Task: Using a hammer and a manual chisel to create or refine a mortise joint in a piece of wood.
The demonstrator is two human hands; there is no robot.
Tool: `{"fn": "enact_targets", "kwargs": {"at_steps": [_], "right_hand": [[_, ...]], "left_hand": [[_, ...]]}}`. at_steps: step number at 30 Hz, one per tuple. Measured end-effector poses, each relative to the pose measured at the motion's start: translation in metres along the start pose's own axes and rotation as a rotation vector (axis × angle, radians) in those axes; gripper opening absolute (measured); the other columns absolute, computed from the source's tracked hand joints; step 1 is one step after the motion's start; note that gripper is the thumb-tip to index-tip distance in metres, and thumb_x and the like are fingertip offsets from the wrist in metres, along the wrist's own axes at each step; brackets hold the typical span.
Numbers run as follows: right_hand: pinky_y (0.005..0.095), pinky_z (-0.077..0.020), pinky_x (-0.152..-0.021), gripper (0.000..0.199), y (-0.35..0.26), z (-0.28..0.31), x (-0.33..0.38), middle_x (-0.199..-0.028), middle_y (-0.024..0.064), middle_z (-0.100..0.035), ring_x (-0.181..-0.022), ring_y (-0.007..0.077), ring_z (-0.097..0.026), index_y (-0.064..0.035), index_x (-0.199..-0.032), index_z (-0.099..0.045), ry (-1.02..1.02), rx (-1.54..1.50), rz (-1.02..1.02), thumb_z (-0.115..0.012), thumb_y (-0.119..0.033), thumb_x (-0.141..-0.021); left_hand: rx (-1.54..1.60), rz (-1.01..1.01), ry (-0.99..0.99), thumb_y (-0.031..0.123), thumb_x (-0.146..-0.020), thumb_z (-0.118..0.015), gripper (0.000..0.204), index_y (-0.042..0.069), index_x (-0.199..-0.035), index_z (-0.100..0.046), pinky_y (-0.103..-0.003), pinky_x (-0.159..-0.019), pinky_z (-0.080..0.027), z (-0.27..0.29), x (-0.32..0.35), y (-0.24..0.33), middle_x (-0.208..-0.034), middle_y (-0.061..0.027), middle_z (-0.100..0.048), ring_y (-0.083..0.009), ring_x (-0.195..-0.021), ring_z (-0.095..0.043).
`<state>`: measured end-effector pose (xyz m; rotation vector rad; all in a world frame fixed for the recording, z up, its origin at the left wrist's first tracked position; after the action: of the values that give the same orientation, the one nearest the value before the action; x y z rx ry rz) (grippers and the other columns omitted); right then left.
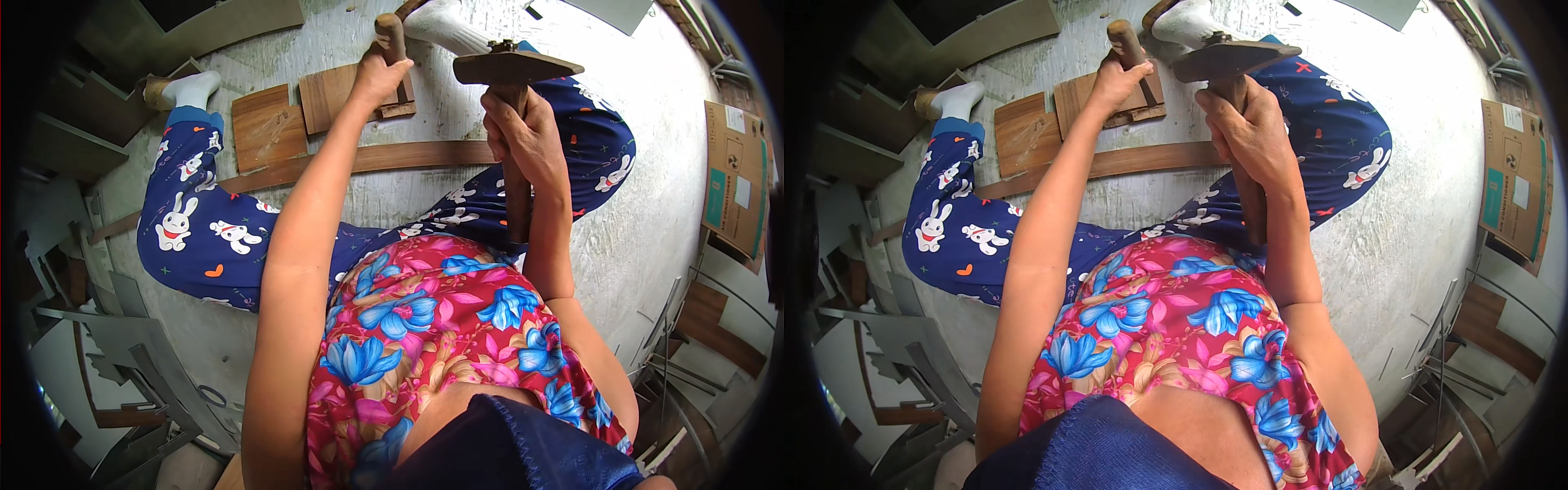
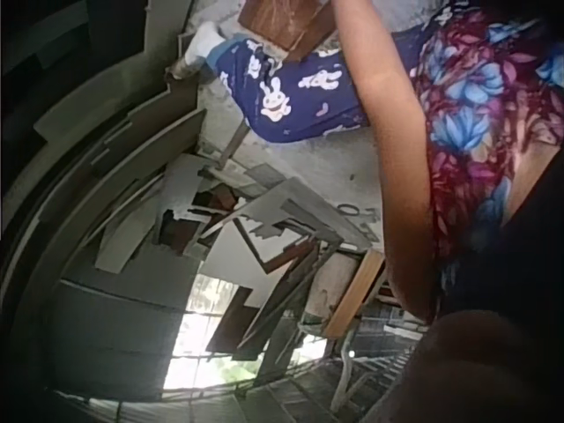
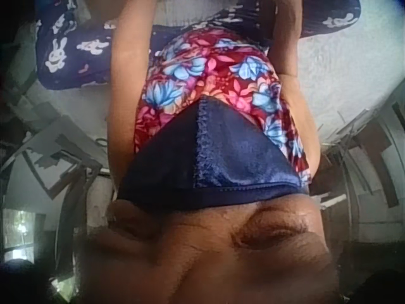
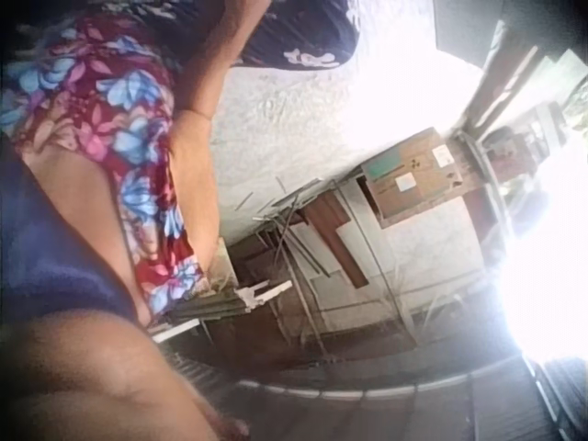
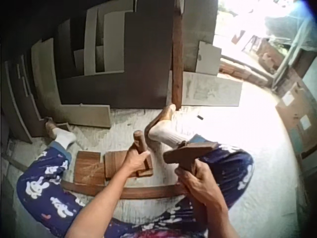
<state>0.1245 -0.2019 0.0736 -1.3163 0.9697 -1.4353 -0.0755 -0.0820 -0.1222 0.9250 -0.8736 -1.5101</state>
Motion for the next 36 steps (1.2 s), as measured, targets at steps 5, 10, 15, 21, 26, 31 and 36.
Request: {"fn": "enact_targets", "kwargs": {"at_steps": [5,10,15,21,26,31,36], "right_hand": [[0.0233,-0.0359,-0.039,0.024,0.014,0.018,0.007,-0.056,-0.0001,-0.051,-0.042,0.0075,-0.045,-0.0029,-0.084,-0.054,0.015,-0.079,-0.053,-0.065,-0.024,-0.089],[0.0227,-0.0382,-0.041,0.021,0.021,0.028,0.010,-0.061,-0.0003,-0.047,-0.045,0.0071,-0.044,-0.0045,-0.089,-0.053,0.031,-0.077,-0.103,-0.061,-0.024,-0.094],[0.0239,-0.0372,-0.040,0.025,0.022,0.036,0.009,-0.057,0.0001,-0.050,-0.042,0.0080,-0.046,-0.0037,-0.083,-0.053,0.078,-0.111,-0.067,-0.064,-0.025,-0.090],[0.0240,-0.0359,-0.040,0.022,0.021,0.037,0.008,-0.056,-0.0006,-0.049,-0.042,0.0073,-0.045,-0.0035,-0.083,-0.054,0.065,-0.111,-0.011,-0.062,-0.023,-0.090],[0.0241,-0.0347,-0.040,0.019,0.019,0.034,0.012,-0.054,-0.0013,-0.048,-0.042,0.0065,-0.044,-0.0019,-0.089,-0.057,0.066,-0.073,-0.024,-0.063,-0.020,-0.090],[0.0248,-0.0337,-0.041,0.020,0.014,0.025,0.015,-0.053,-0.0015,-0.048,-0.043,0.0059,-0.044,-0.0005,-0.094,-0.058,0.033,-0.016,-0.014,-0.064,-0.018,-0.088],[0.0304,-0.0427,-0.050,0.015,-0.004,0.024,0.031,-0.058,0.0044,-0.053,-0.052,0.0125,-0.051,0.0014,-0.089,-0.061,-0.003,0.344,0.095,-0.064,-0.013,-0.086]], "left_hand": [[0.132,0.436,-0.301,0.020,-0.085,-0.069,0.030,0.005,-0.109,-0.059,-0.031,-0.071,-0.055,0.010,-0.030,0.014,-0.099,-0.0051,-0.068,-0.0164,-0.091,-0.069],[0.211,0.560,-0.195,0.016,-0.082,-0.070,0.020,-0.002,-0.092,-0.066,-0.030,-0.060,-0.057,0.010,-0.038,0.019,-0.087,-0.0120,-0.071,-0.0151,-0.073,-0.070],[0.058,0.123,-0.160,0.014,-0.081,-0.071,0.026,0.000,-0.100,-0.060,-0.031,-0.074,-0.053,0.000,-0.006,0.013,-0.090,-0.0096,-0.069,-0.0177,-0.084,-0.067],[0.191,0.028,-0.060,0.005,-0.086,-0.065,0.021,0.004,-0.103,-0.053,-0.030,-0.083,-0.049,-0.006,0.055,0.056,-0.094,-0.0064,-0.067,-0.0156,-0.092,-0.064],[0.142,0.008,-0.035,0.006,-0.085,-0.066,0.022,0.005,-0.103,-0.054,-0.030,-0.082,-0.050,-0.011,0.075,0.068,-0.097,-0.0073,-0.067,-0.0168,-0.090,-0.064],[0.040,-0.231,0.056,0.000,-0.079,-0.065,0.031,0.007,-0.106,-0.052,-0.036,-0.080,-0.049,-0.023,0.096,0.069,-0.097,-0.0109,-0.060,-0.0279,-0.090,-0.062],[-0.051,-0.224,0.114,0.001,-0.078,-0.070,0.031,0.006,-0.105,-0.055,-0.035,-0.080,-0.050,-0.034,0.104,0.072,-0.099,-0.0087,-0.062,-0.0277,-0.092,-0.063]]}}
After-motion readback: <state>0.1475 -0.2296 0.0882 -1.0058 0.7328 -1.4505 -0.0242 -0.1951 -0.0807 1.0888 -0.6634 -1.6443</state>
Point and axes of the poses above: each hand's wrist, its own x-axis away from the middle knuckle, its own z-axis out of the back of the hand, y = z × x, the point moved 2 cm from there along -x, towards the middle knuckle
